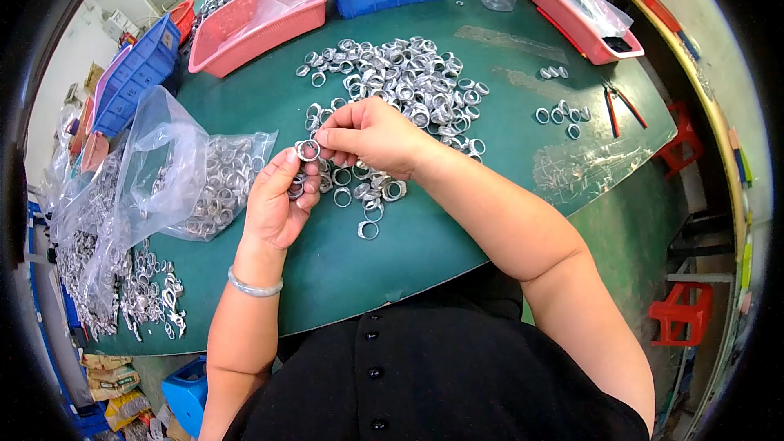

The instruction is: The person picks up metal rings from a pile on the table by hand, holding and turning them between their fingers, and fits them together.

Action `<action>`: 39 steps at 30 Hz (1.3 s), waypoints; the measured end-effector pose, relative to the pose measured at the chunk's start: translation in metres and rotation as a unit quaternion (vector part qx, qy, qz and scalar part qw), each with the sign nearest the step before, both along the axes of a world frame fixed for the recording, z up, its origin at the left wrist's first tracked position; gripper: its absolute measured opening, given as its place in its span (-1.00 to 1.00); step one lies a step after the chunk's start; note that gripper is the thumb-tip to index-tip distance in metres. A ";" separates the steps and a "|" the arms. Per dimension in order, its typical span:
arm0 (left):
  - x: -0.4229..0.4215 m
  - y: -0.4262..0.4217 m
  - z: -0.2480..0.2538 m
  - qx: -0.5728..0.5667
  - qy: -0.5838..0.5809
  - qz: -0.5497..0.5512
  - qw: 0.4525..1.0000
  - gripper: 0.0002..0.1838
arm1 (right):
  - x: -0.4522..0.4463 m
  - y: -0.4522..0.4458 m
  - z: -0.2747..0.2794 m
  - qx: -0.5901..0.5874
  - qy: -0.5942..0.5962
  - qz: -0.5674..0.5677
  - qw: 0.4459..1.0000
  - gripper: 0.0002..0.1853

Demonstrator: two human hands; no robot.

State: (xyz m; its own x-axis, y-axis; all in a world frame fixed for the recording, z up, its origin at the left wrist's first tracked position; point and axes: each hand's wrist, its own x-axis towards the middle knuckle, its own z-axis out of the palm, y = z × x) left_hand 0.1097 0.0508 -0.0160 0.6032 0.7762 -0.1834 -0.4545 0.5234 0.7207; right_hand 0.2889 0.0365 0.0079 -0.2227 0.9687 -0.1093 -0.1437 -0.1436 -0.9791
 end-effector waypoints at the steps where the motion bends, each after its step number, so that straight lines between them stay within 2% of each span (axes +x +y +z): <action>1: 0.000 0.000 0.000 0.000 -0.001 0.000 1.000 -0.84 | 0.000 0.000 0.000 -0.002 0.000 0.000 1.000 -0.85; 13: 0.001 0.001 -0.002 -0.004 0.001 0.026 1.000 -0.88 | 0.001 0.000 0.000 0.012 0.001 0.010 1.000 -0.87; 19: 0.002 -0.002 0.001 0.018 0.025 0.047 0.998 -0.85 | -0.002 -0.001 -0.003 0.119 -0.016 0.000 0.993 -0.88; 28: 0.002 -0.002 0.001 -0.002 0.033 0.057 0.998 -0.87 | -0.001 -0.001 -0.001 0.126 -0.038 0.004 0.991 -0.90; 31: 0.003 -0.002 0.005 0.001 0.042 0.052 0.998 -0.85 | -0.001 -0.001 -0.004 0.205 -0.110 -0.012 0.972 -0.93; 34: 0.004 -0.004 0.005 0.015 0.043 0.061 0.997 -0.83 | -0.002 0.001 -0.005 0.423 -0.261 -0.047 0.867 -0.91; 38: 0.004 -0.004 0.003 0.030 0.044 0.065 0.996 -0.83 | -0.008 0.000 -0.004 0.484 -0.285 -0.050 0.826 -0.85; 39: 0.004 -0.004 0.003 0.029 0.041 0.064 0.997 -0.82 | -0.007 -0.001 -0.003 0.468 -0.283 -0.049 0.836 -0.82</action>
State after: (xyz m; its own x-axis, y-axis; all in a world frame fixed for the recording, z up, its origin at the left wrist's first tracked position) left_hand 0.1136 0.0472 -0.0135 0.4841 0.8562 -0.1803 -0.4533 0.4217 0.7853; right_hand 0.2816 0.0350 0.0050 -0.3067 0.6994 0.6456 0.4139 0.7088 -0.5713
